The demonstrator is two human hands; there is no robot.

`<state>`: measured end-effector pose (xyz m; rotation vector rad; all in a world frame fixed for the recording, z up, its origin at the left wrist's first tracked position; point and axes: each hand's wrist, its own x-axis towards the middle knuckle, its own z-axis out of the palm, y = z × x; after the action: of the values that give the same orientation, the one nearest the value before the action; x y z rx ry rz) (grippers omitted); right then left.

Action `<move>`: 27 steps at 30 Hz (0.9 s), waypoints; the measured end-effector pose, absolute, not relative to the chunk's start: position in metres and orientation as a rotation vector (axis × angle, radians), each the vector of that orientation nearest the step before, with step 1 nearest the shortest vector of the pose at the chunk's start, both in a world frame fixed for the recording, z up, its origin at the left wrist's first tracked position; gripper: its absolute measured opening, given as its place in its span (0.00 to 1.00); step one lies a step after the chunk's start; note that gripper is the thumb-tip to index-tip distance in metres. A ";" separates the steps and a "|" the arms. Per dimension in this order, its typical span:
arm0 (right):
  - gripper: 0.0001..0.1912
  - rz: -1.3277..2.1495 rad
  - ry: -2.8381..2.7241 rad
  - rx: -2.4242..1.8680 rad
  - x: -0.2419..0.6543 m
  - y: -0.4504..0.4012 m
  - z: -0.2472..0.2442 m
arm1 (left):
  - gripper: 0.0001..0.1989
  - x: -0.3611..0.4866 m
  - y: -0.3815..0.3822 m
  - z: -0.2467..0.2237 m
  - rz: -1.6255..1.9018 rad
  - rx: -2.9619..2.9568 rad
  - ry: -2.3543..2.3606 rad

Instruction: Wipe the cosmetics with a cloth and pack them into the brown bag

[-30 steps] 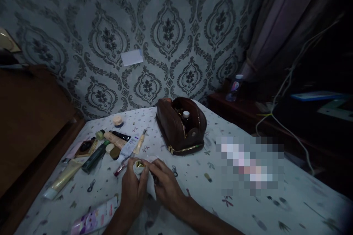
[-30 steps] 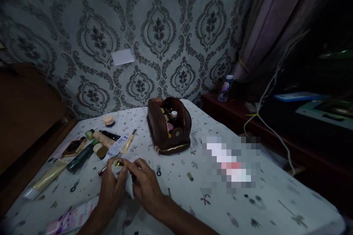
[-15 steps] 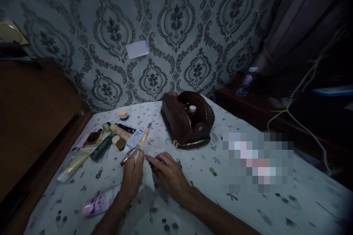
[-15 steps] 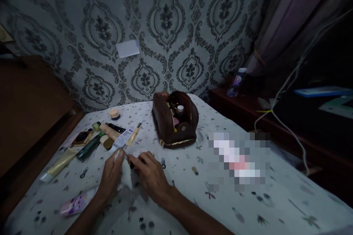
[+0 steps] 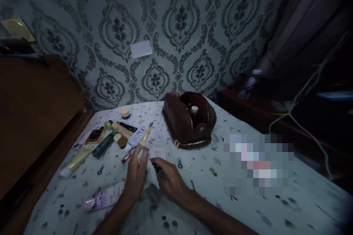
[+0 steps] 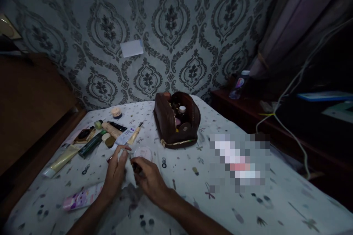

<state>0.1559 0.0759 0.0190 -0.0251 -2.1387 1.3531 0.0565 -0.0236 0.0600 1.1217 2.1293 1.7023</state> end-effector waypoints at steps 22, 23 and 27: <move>0.08 1.707 -1.735 -0.310 0.148 0.081 0.032 | 0.22 0.052 -0.015 0.047 1.680 0.495 1.809; 0.08 1.729 -1.725 -0.301 0.148 0.081 0.032 | 0.22 0.052 -0.015 0.048 1.669 0.469 1.727; 0.16 1.753 -1.714 -0.296 0.148 0.082 0.032 | 0.22 0.051 -0.013 0.050 1.787 0.436 1.529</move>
<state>0.1478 0.0824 0.0322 -0.2959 -1.7137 1.7533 0.0511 -0.0125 0.0503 0.4363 1.5293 1.7875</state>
